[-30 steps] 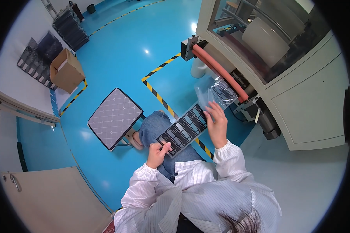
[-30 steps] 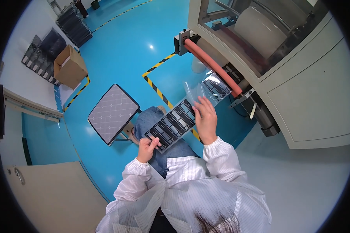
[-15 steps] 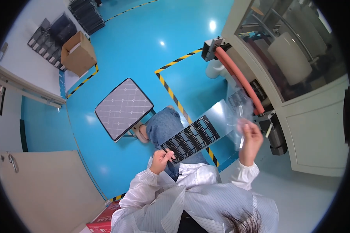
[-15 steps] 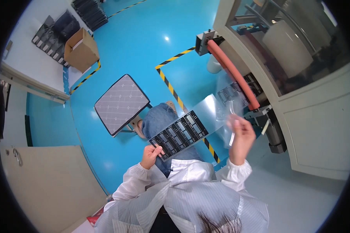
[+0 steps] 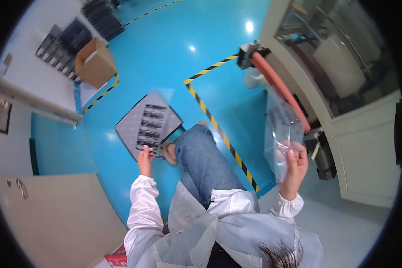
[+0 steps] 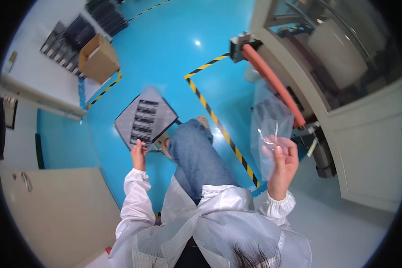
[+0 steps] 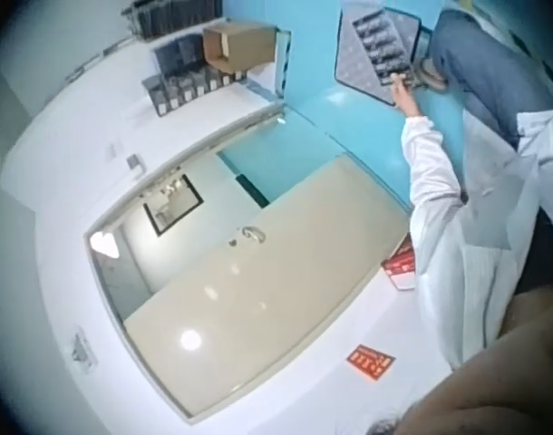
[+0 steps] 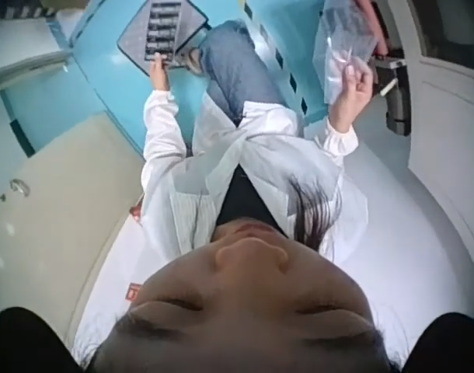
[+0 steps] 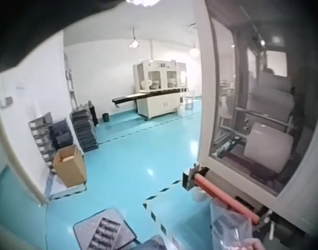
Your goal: Inserting electronic component carrier strips into plastic protective sleeves.
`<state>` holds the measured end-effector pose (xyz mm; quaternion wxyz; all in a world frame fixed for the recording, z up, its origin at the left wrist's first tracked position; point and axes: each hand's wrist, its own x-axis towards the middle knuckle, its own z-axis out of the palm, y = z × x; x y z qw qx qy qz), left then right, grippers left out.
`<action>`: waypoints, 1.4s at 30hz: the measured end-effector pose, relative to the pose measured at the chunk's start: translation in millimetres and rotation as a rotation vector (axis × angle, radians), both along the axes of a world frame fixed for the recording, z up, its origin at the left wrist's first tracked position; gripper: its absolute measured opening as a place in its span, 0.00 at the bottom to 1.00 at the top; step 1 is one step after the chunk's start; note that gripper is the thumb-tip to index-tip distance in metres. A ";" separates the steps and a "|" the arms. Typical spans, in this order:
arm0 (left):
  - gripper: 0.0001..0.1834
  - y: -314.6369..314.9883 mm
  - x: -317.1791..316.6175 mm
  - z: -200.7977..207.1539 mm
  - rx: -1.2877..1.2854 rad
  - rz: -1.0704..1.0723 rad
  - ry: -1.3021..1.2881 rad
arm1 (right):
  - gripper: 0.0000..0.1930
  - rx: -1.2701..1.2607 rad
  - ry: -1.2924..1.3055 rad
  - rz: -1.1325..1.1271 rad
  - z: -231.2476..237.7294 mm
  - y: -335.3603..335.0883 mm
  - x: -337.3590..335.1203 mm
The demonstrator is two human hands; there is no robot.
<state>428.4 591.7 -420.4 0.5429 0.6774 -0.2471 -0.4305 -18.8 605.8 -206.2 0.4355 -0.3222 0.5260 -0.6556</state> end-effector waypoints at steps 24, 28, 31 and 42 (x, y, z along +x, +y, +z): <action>0.24 -69.7 -282.9 118.9 -0.306 -0.765 0.459 | 0.15 0.050 -0.181 0.110 -23.0 27.0 36.7; 0.19 -63.0 -287.4 109.2 -0.271 -0.608 0.515 | 0.14 0.035 -0.181 0.155 -29.0 26.8 37.0; 0.18 -63.0 -283.1 94.4 -0.241 -0.583 0.338 | 0.14 0.047 -0.189 0.155 -30.4 25.5 36.7; 0.19 -48.7 -285.9 53.1 -0.161 -0.507 0.445 | 0.13 0.015 0.127 -0.170 28.9 34.2 -8.9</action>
